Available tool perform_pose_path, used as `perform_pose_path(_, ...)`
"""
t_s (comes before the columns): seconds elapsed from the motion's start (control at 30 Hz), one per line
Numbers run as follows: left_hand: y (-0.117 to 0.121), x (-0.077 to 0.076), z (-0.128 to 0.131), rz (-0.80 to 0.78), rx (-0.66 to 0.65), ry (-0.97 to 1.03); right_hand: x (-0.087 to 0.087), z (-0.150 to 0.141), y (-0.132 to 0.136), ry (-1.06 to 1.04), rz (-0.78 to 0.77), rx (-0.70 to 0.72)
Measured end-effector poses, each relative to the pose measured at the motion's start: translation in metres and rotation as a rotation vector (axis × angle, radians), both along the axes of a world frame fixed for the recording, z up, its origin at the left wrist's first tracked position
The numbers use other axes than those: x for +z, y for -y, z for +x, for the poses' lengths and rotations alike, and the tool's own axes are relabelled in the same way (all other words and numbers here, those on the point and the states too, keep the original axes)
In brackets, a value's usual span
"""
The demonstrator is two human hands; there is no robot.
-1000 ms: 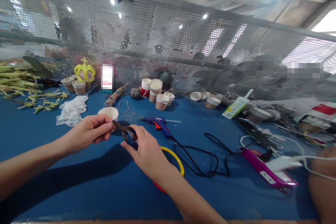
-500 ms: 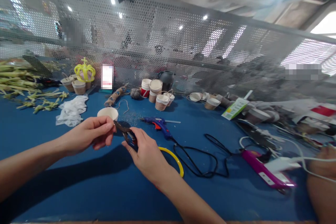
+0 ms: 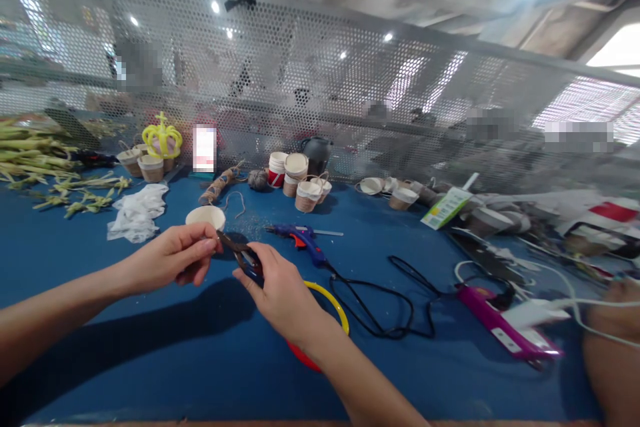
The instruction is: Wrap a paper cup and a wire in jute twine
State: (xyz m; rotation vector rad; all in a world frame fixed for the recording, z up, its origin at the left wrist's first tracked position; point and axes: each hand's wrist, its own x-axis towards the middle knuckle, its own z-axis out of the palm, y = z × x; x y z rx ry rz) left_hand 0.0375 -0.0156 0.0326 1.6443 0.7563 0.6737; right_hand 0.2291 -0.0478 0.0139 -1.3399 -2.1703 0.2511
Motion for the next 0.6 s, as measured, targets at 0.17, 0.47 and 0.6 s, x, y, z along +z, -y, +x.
perform_pose_path(0.17, -0.009, 0.007, -0.006, 0.206, 0.195, 0.070, 0.003, 0.008, -0.005, -0.036, -0.017, -0.040)
perform_pose_path(0.47, -0.024, 0.015, -0.018, 0.116, 0.401, 0.283, 0.043, 0.023, -0.102, 0.305, -0.062, -0.197)
perform_pose_path(0.6, -0.025, 0.016, -0.019, 0.058, 0.405, 0.312, 0.034, 0.023, -0.167, 0.480, -0.185, -0.165)
